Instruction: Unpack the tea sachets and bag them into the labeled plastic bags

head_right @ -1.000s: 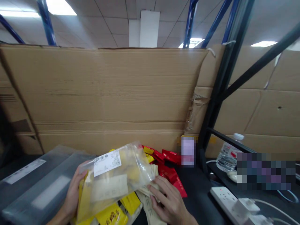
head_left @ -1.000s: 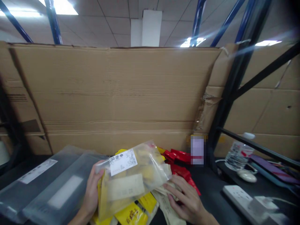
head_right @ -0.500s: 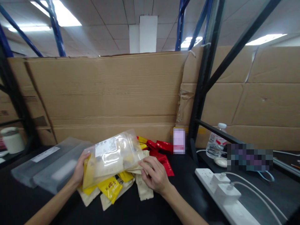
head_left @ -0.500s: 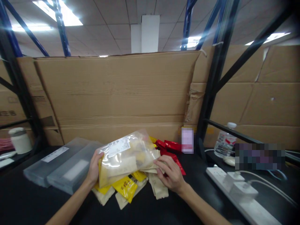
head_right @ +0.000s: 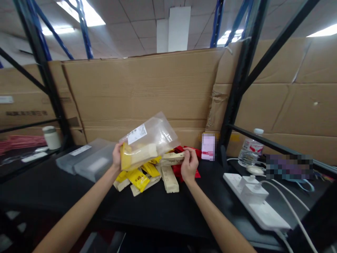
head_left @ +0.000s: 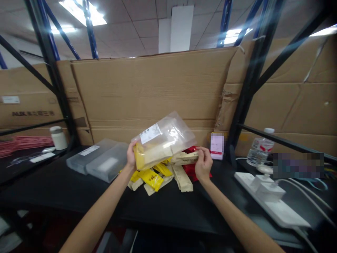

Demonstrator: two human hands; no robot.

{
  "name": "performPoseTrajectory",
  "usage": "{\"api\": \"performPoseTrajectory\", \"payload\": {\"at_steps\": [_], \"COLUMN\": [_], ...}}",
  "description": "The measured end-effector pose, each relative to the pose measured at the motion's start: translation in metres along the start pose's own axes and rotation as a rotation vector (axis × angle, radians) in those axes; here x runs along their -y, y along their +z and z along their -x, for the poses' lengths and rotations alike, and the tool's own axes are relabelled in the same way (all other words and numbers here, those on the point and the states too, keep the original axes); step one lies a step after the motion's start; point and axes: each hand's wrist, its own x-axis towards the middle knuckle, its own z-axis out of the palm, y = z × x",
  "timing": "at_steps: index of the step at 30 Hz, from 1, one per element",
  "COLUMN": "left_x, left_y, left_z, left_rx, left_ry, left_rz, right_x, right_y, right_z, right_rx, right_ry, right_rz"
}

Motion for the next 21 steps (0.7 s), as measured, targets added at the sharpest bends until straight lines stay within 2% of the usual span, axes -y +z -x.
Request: {"api": "performPoseTrajectory", "payload": {"at_steps": [5,7,10,17,21], "left_x": [0.003,0.003,0.008,0.037,0.04], "left_y": [0.001,-0.001,-0.004,-0.003,-0.003], "left_z": [0.018,0.021,0.021,0.013,0.014], "left_rx": [-0.005,0.01,0.042,0.059,0.063], "left_ry": [-0.002,-0.011,-0.061,-0.176,-0.197], "left_rz": [0.027,0.04,0.052,0.05,0.057], "right_x": [0.001,-0.002,-0.005,-0.007,-0.009], "right_y": [-0.015,-0.014,-0.01,-0.007,-0.008], "right_z": [-0.002,-0.001,0.003,0.011,0.014], "right_rx": [-0.057,-0.039,-0.006,0.033,0.048], "right_ry": [0.041,0.059,0.085,0.113,0.104], "right_rz": [-0.01,-0.017,-0.022,0.006,0.01]}}
